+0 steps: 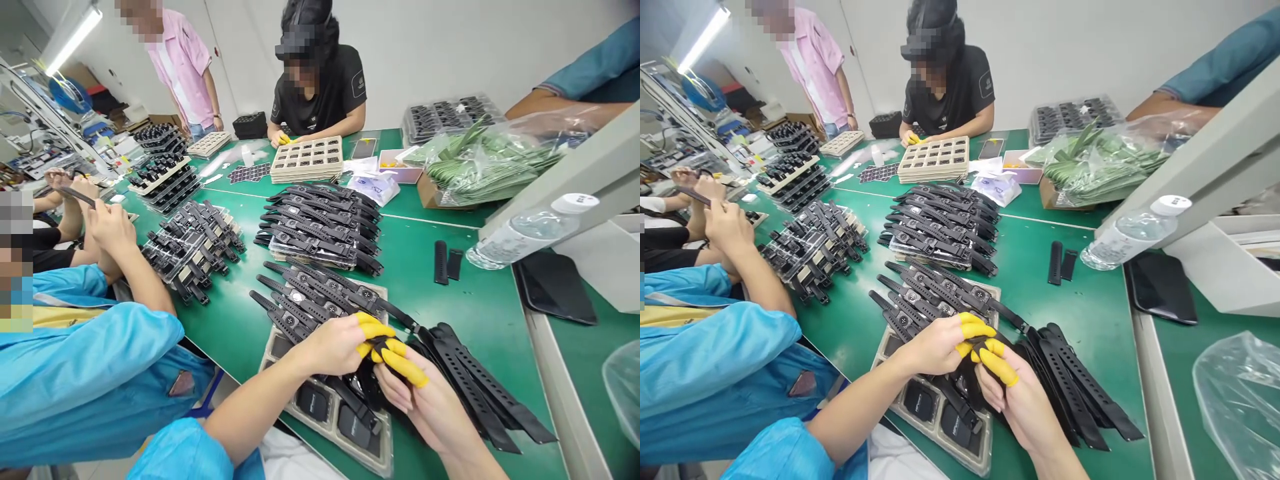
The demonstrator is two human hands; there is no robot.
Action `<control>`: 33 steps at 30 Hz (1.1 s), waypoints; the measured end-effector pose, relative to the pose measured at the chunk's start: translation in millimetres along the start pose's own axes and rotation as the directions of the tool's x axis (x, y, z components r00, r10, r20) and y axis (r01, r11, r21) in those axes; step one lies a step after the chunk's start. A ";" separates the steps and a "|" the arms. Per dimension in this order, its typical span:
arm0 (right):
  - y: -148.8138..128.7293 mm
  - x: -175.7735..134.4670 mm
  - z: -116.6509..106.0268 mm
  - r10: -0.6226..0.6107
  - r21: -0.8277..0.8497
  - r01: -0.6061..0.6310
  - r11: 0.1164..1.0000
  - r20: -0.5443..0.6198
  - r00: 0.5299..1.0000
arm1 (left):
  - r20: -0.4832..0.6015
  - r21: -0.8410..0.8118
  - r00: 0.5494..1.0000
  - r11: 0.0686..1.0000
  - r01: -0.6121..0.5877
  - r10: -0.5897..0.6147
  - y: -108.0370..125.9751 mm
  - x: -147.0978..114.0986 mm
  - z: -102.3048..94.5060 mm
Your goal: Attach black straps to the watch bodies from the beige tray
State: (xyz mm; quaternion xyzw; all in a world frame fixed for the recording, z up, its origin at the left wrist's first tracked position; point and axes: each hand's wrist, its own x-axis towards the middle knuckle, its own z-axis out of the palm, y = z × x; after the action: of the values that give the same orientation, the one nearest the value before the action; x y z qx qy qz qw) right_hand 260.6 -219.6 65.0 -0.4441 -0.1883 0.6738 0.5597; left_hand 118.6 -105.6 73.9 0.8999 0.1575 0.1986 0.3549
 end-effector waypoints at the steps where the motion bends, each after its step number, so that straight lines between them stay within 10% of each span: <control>1: 0.3 0.5 1.1 -0.007 0.008 0.008 1.000 -0.012 1.000 | -0.006 0.005 1.000 1.000 0.006 -0.006 -0.4 -0.1 0.2; 14: -9.0 8.1 12.4 -0.100 0.163 0.103 0.981 -0.031 0.995 | -0.032 -0.073 0.996 0.994 -0.081 0.078 0.1 1.4 -9.3; 21: -11.1 7.7 7.5 0.005 0.043 -0.003 0.999 -0.063 0.998 | 0.031 0.211 0.995 0.972 -0.103 0.098 2.3 1.1 -12.7; 27: -8.5 7.5 8.0 -0.095 0.061 0.094 0.994 0.014 0.995 | 0.000 0.000 0.991 0.991 -0.133 0.133 5.1 3.8 -17.9; 30: -8.6 6.0 4.9 -0.294 -0.110 0.294 0.949 0.018 0.956 | -0.013 -0.006 0.992 0.992 -0.124 0.124 12.9 2.5 -26.0; 33: -14.3 2.3 -1.9 -0.480 -0.536 0.461 0.707 0.116 0.870 | -0.001 0.169 0.999 0.985 -0.034 0.035 20.5 -6.1 -48.5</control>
State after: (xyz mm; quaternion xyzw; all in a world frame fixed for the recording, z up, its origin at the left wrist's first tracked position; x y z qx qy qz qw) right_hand 270.7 -213.6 73.9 -0.5330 -0.4705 0.4190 0.5648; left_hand 93.4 -94.6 119.2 0.9289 0.1587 0.1925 0.2737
